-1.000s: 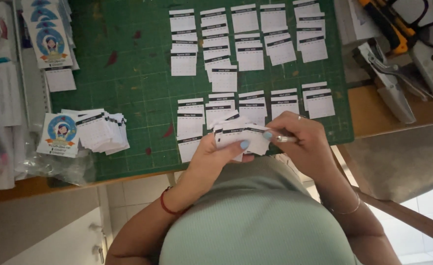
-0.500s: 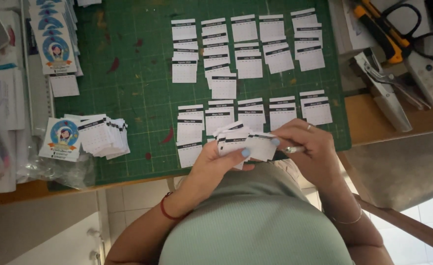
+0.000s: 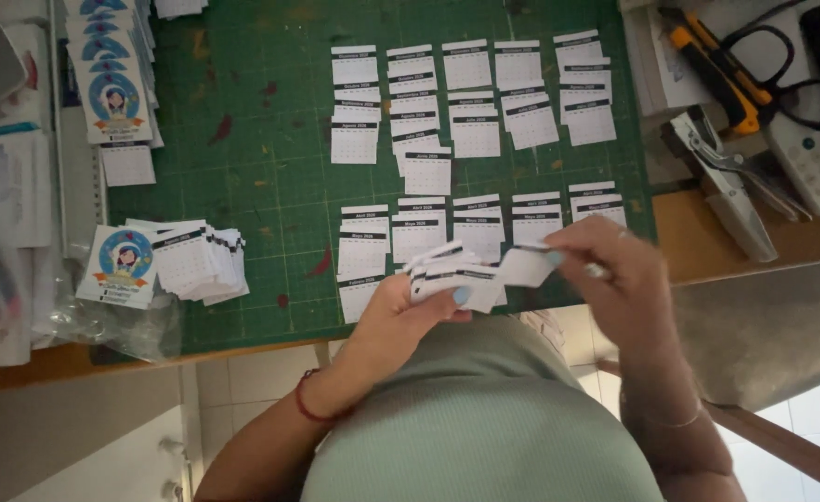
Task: Sorting and organizing small printed cards into a grid layout on a cutting mat, using a small tool to assist in handling and marking.
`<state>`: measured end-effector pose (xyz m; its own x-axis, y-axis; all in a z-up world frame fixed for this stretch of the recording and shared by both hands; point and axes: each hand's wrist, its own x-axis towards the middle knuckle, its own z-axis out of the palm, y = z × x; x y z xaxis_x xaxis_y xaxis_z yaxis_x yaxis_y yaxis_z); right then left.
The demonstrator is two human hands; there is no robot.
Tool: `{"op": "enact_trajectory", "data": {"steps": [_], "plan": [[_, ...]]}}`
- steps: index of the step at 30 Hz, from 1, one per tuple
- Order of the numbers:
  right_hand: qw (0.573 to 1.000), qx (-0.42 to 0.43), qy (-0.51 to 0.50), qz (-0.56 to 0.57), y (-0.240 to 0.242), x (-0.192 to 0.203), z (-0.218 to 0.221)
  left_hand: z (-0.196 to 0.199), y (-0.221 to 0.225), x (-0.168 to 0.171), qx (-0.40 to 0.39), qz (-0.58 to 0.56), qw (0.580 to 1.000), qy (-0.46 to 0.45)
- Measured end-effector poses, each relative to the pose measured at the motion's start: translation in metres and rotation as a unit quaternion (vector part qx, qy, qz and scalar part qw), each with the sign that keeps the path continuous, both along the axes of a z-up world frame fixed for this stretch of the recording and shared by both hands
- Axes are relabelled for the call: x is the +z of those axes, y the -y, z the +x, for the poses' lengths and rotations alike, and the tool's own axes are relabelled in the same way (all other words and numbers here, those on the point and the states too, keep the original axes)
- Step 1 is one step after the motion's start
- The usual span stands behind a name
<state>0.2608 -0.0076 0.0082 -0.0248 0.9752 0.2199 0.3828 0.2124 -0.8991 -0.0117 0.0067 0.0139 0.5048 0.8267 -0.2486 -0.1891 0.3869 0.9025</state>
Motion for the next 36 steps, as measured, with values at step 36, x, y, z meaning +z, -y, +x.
{"op": "enact_trajectory", "data": {"steps": [36], "plan": [[0.959, 0.027, 0.275, -0.068, -0.242, -0.017, 0.025, 0.030, -0.150, -0.022, -0.352, 0.340, 0.829, -0.270]]}}
